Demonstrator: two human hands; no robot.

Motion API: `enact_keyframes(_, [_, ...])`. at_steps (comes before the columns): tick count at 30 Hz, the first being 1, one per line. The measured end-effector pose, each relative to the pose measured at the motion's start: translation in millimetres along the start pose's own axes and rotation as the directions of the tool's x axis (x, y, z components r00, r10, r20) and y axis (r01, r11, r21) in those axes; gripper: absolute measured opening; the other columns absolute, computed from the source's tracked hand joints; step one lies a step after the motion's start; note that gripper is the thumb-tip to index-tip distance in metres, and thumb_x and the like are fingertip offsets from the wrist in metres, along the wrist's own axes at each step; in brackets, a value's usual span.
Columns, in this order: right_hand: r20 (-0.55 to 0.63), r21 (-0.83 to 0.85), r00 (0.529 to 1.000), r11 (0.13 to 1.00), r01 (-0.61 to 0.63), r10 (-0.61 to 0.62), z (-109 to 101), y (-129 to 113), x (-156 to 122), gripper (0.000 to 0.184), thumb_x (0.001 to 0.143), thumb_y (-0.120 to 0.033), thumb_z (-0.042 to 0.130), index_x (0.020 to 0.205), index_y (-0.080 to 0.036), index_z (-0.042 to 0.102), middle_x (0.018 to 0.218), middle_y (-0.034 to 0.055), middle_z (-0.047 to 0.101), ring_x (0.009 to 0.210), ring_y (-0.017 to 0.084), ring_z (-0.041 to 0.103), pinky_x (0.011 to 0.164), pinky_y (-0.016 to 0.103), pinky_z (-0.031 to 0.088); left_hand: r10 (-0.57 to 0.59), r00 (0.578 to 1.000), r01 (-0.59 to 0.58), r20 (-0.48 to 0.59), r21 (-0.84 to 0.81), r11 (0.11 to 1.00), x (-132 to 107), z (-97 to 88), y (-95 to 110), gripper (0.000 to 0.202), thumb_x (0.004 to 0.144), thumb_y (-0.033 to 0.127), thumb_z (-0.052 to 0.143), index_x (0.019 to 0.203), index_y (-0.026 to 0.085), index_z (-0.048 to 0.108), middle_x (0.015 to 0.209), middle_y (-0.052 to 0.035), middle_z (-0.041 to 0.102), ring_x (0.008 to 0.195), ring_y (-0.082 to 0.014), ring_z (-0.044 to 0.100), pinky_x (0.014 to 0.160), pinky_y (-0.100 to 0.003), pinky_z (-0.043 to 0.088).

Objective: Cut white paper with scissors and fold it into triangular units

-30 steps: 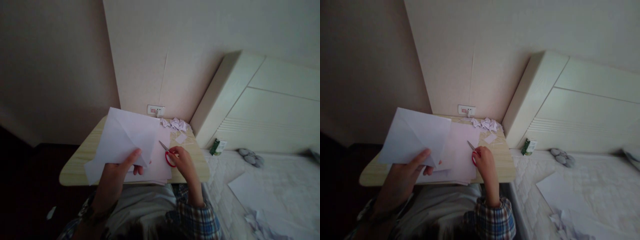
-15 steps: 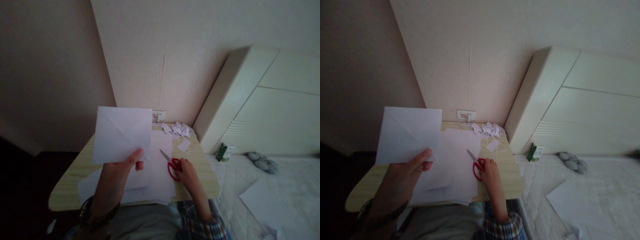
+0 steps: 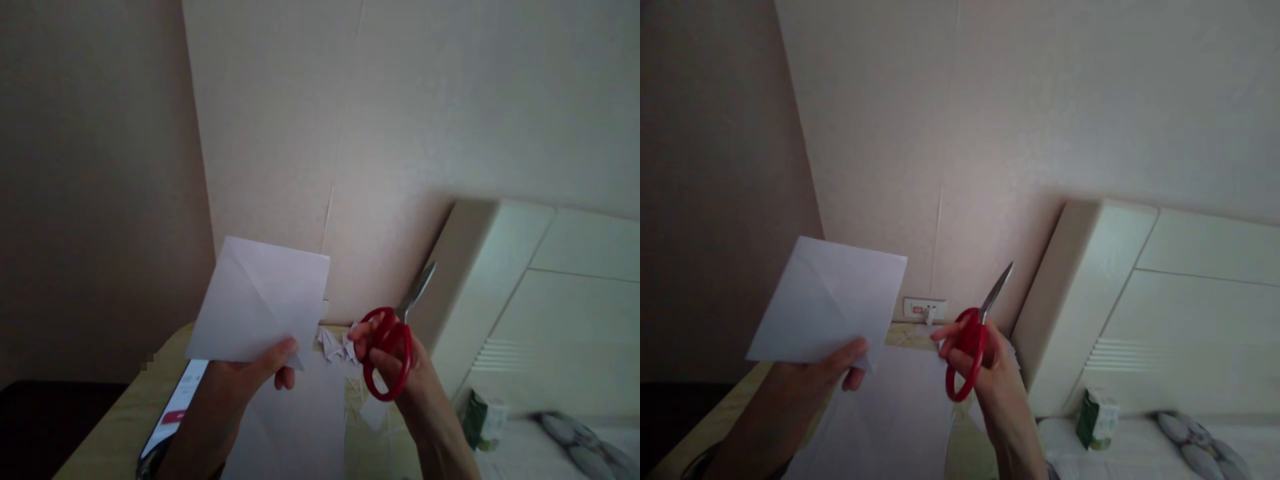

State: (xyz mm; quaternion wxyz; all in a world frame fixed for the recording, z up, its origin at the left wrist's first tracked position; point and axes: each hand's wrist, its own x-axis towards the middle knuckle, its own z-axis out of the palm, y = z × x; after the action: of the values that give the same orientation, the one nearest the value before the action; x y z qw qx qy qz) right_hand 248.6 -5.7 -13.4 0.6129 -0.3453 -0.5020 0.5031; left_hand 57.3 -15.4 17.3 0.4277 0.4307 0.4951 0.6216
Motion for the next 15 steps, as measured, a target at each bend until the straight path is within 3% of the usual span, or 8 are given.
enact_keyframes(2, [0.009,0.091,0.999,0.995,0.051,-0.052,19.3,-8.4,18.6,0.027,0.069,-0.034,0.086,0.087,-0.023,0.07,0.087,-0.0006,0.076,0.065,0.011,0.056,0.063,0.024,0.044,-0.022,0.999,0.02,0.032,0.057,0.998,9.9,-0.1,3.6,0.019,0.06,0.035,0.07,0.046,0.025,0.062,0.038,0.0021,0.06,0.038,-0.0171,0.054,0.044,-0.028,0.047])
enact_keyframes(5, [-0.035,0.204,0.992,0.971,0.123,-0.118,40.4,-9.0,35.3,0.027,0.067,-0.03,0.088,0.084,-0.024,0.067,0.089,-0.0029,0.076,0.066,0.01,0.059,0.064,0.023,0.046,-0.068,0.994,0.057,0.089,0.129,0.99,24.4,-5.8,2.1,0.018,0.06,0.035,0.069,0.047,0.025,0.062,0.041,0.0025,0.063,0.042,-0.017,0.056,0.049,-0.027,0.049])
enact_keyframes(11, [-0.2,0.088,0.973,0.986,0.138,-0.119,53.9,5.1,43.6,0.026,0.066,-0.022,0.087,0.081,-0.024,0.067,0.081,-0.0054,0.074,0.072,0.011,0.066,0.066,0.02,0.052,-0.173,0.956,0.075,0.238,0.371,0.926,50.0,-22.5,-10.1,0.03,0.063,0.042,0.066,0.038,0.027,0.058,0.05,-0.0005,0.07,0.057,-0.0232,0.066,0.064,-0.031,0.055])
enact_keyframes(15, [-0.273,0.048,0.956,0.992,0.12,-0.102,55.6,15.7,45.0,0.025,0.066,-0.023,0.086,0.08,-0.023,0.066,0.075,-0.0063,0.07,0.067,0.01,0.064,0.062,0.02,0.052,-0.262,0.933,0.134,0.248,0.436,0.89,58.1,-26.3,-13.5,0.028,0.062,0.045,0.064,0.04,0.028,0.061,0.05,0.0008,0.069,0.058,-0.0227,0.066,0.066,-0.029,0.054])
